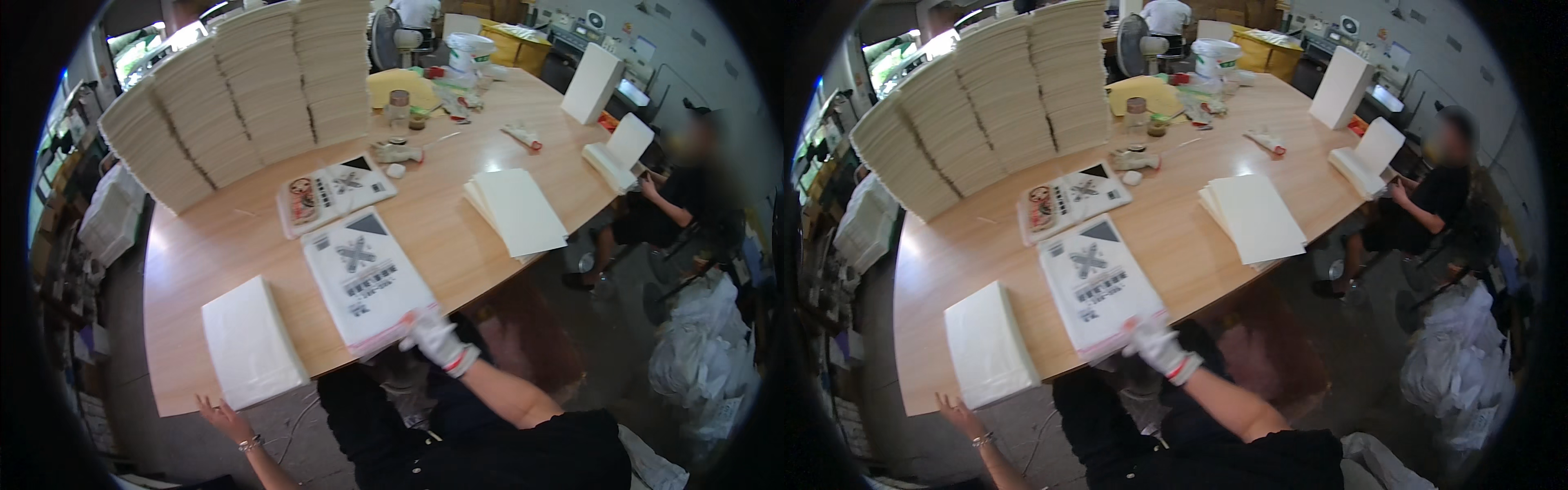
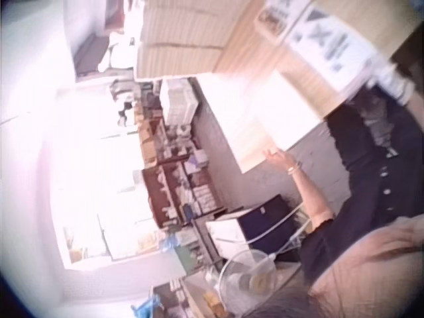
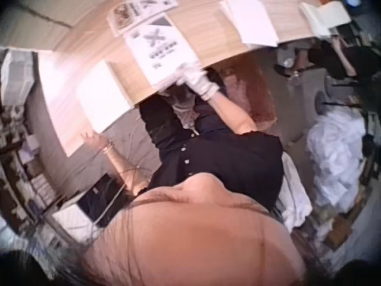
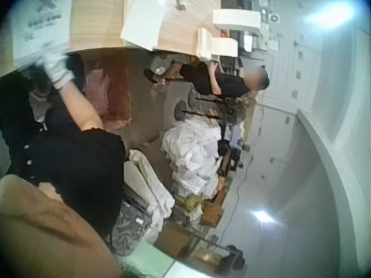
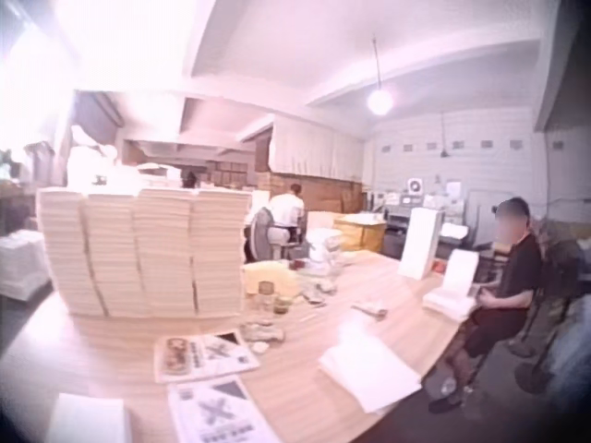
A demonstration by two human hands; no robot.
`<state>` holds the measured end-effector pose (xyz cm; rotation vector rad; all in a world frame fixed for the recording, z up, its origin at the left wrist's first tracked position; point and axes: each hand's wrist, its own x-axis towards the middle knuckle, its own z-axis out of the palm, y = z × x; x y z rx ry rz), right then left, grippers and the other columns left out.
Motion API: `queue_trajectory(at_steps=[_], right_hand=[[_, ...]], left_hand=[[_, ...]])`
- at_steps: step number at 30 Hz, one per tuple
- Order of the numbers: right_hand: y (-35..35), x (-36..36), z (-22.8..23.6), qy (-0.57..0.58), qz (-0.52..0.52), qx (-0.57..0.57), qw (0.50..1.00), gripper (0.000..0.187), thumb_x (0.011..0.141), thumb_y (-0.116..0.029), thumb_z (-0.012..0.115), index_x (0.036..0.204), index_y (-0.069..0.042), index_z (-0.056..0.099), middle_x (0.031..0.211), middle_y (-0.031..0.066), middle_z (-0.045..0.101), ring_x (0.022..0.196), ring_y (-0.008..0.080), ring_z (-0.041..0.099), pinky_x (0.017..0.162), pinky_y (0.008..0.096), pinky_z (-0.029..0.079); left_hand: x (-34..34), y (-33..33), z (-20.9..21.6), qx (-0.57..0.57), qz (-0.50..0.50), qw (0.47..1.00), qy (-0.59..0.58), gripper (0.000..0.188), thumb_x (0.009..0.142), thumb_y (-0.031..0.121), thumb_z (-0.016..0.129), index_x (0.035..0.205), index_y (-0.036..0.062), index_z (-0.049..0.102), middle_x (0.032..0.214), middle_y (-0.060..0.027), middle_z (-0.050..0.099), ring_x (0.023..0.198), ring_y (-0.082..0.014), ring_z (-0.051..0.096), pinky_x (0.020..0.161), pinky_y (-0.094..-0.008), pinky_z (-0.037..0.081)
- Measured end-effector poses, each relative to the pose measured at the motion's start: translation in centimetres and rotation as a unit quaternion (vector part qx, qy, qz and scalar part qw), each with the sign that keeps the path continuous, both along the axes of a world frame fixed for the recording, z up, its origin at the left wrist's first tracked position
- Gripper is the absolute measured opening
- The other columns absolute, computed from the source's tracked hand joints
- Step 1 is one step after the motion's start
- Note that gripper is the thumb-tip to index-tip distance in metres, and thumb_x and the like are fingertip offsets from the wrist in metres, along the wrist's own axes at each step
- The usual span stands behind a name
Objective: The person repeatedly picks up a single white sheet of paper from a large stack on the table and places it onto a separate, growing pile. The person wears white gloves and performs this repetitive stacking action continuously throughout the clip. The workspace is a large wooden table with various office supplies and stacks of paper.
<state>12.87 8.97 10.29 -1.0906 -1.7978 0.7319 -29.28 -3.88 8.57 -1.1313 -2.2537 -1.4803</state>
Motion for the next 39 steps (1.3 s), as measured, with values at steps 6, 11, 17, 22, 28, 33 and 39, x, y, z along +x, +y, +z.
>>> queue_trajectory(at_steps=[6, 11, 17, 22, 28, 33, 39], right_hand=[[5.2, 21.0, 2.2, 0.547, -0.406, -0.163, 0.713, 0.013, 0.084, -0.017, 0.048, 0.073, -0.012, 0.047, 0.057, -0.0009, 0.046, 0.041, 0.0120, 0.042, 0.039, 0.0271, 0.039], [6.9, 29.9, 0.5, 0.444, -0.386, -0.221, 0.778, 0.015, 0.087, -0.020, 0.046, 0.076, -0.010, 0.047, 0.057, 0.0001, 0.045, 0.041, 0.0108, 0.040, 0.037, 0.0269, 0.038], [9.4, 31.8, 2.1, 0.320, -0.424, -0.223, 0.817, 0.021, 0.085, -0.022, 0.050, 0.069, -0.008, 0.046, 0.054, 0.0005, 0.044, 0.038, 0.0098, 0.038, 0.034, 0.0257, 0.034], [8.7, 30.3, 2.5, 0.278, -0.426, -0.241, 0.827, 0.023, 0.085, -0.023, 0.050, 0.067, -0.008, 0.048, 0.051, 0.0001, 0.043, 0.036, 0.0096, 0.038, 0.033, 0.0247, 0.034], [6.8, 25.7, 2.3, -0.182, -0.356, -0.104, 0.911, 0.028, 0.069, -0.027, 0.062, 0.085, -0.005, 0.055, 0.073, 0.0145, 0.059, 0.066, 0.0285, 0.057, 0.060, 0.0364, 0.044], [7.5, 23.7, 4.0, -0.347, -0.367, -0.018, 0.863, 0.030, 0.071, -0.028, 0.061, 0.089, -0.005, 0.054, 0.075, 0.0151, 0.061, 0.071, 0.0345, 0.058, 0.063, 0.0423, 0.045], [7.7, 24.6, 2.5, -0.290, -0.402, 0.018, 0.868, 0.024, 0.077, -0.031, 0.055, 0.083, -0.007, 0.051, 0.065, 0.0133, 0.059, 0.060, 0.0310, 0.058, 0.050, 0.0421, 0.043]], left_hand=[[10.5, 5.0, 5.2, 0.006, -0.292, 0.942, -0.165, 0.024, 0.086, 0.004, 0.042, 0.108, -0.0051, 0.046, 0.096, -0.0122, 0.057, 0.084, -0.0186, 0.057, 0.073, -0.0287, 0.044], [18.7, 8.6, 6.4, -0.047, -0.419, 0.907, 0.000, 0.012, 0.080, -0.001, 0.049, 0.090, -0.0010, 0.055, 0.074, -0.0116, 0.061, 0.067, -0.0223, 0.060, 0.063, -0.0300, 0.047], [22.2, 9.4, 6.6, -0.099, -0.482, 0.870, 0.015, 0.011, 0.077, -0.002, 0.051, 0.085, 0.0011, 0.058, 0.074, -0.0113, 0.062, 0.067, -0.0249, 0.061, 0.062, -0.0322, 0.048], [22.4, 8.5, 6.5, -0.129, -0.482, 0.866, 0.029, 0.011, 0.076, -0.002, 0.051, 0.084, 0.0023, 0.058, 0.073, -0.0107, 0.062, 0.066, -0.0258, 0.061, 0.059, -0.0329, 0.048], [22.3, 7.0, 5.7, -0.145, -0.480, 0.865, 0.011, 0.011, 0.076, -0.001, 0.052, 0.084, 0.0032, 0.059, 0.073, -0.0099, 0.063, 0.067, -0.0253, 0.061, 0.060, -0.0324, 0.048], [22.6, 5.5, 5.9, -0.149, -0.481, 0.864, 0.013, 0.011, 0.076, 0.000, 0.053, 0.085, 0.0039, 0.059, 0.074, -0.0091, 0.063, 0.069, -0.0245, 0.061, 0.062, -0.0316, 0.049], [22.8, 4.3, 6.0, -0.150, -0.498, 0.854, 0.004, 0.011, 0.076, 0.002, 0.054, 0.085, 0.0039, 0.059, 0.074, -0.0094, 0.063, 0.069, -0.0248, 0.061, 0.062, -0.0317, 0.049]])
